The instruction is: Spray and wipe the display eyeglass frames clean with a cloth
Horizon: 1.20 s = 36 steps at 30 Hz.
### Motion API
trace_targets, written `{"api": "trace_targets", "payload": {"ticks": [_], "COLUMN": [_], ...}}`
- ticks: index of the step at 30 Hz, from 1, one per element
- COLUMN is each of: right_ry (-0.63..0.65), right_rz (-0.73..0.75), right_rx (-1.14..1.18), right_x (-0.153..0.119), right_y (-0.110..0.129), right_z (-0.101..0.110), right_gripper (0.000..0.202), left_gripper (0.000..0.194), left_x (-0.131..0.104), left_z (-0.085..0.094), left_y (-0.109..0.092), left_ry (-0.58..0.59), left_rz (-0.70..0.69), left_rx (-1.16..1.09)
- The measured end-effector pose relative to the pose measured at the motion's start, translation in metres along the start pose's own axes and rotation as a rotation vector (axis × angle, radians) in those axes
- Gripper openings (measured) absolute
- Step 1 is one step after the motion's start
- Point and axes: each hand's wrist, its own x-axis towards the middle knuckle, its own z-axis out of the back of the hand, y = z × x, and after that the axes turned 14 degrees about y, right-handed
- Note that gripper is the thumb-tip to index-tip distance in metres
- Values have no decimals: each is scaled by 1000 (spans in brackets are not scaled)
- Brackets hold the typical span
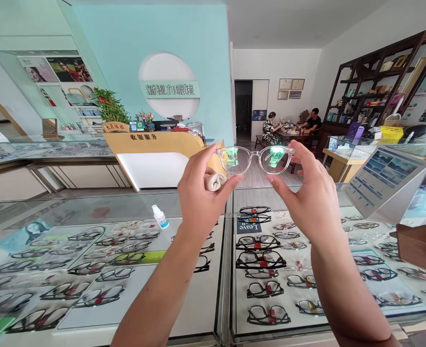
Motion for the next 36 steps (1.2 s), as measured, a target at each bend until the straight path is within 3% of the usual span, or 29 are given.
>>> {"api": "trace_targets", "payload": {"ticks": [19, 36], "right_ry": [37, -7], "right_rz": [-50, 21], "right_rx": [43, -19], "right_x": [0, -2], "right_y": [6, 5], "right_z": [-7, -4], "right_gripper": [77, 73], "left_gripper": [72, 69], "left_x": [-1, -4], "left_z": [2, 0], "left_y": [-1, -4], "left_ry": [-35, -36], "left_rz": [-28, -16], "left_rx": [6, 9]}}
